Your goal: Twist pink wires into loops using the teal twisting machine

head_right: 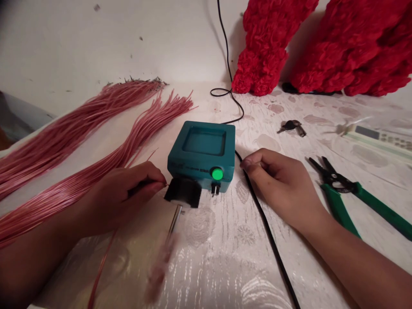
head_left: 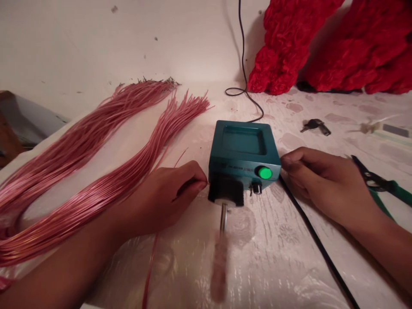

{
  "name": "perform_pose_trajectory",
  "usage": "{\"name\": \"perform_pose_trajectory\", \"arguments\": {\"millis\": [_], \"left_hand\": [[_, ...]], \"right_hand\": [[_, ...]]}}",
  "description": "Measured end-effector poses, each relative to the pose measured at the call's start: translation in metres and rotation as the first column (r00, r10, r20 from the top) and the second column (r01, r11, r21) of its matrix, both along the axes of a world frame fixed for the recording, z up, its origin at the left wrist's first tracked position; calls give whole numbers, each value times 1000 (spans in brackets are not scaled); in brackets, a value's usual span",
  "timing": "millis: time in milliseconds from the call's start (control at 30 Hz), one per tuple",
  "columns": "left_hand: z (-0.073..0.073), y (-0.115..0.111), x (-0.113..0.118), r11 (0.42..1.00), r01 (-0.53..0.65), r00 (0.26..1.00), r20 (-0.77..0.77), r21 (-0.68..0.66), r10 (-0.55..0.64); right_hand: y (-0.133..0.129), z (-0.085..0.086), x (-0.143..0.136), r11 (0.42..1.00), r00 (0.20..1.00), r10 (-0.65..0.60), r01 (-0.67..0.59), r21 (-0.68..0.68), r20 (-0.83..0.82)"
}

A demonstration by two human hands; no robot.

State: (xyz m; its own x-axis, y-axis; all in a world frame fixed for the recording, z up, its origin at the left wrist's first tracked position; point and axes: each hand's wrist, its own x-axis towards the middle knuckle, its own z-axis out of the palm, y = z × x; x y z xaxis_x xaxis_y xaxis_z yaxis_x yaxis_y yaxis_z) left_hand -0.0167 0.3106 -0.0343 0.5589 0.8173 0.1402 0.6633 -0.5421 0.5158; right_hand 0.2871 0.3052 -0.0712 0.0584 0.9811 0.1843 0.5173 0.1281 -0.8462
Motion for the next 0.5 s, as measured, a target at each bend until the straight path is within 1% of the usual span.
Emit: {"name": "perform_pose_trajectory", "arguments": {"millis": [100, 233, 500], "left_hand": [[1, 0, 1, 1000, -7, 1000, 15, 7, 7], [1, 1, 1, 999, 24, 999, 23, 23, -24], [1, 0, 2, 999, 16, 999, 29, 41, -17]], "right_hand": [[-1, 0, 1, 999, 999, -12, 10, -42, -35], [-1, 0, 1, 999, 1000, -20, 20, -48, -19], [0, 1, -1, 999, 999, -34, 34, -37, 0]]}}
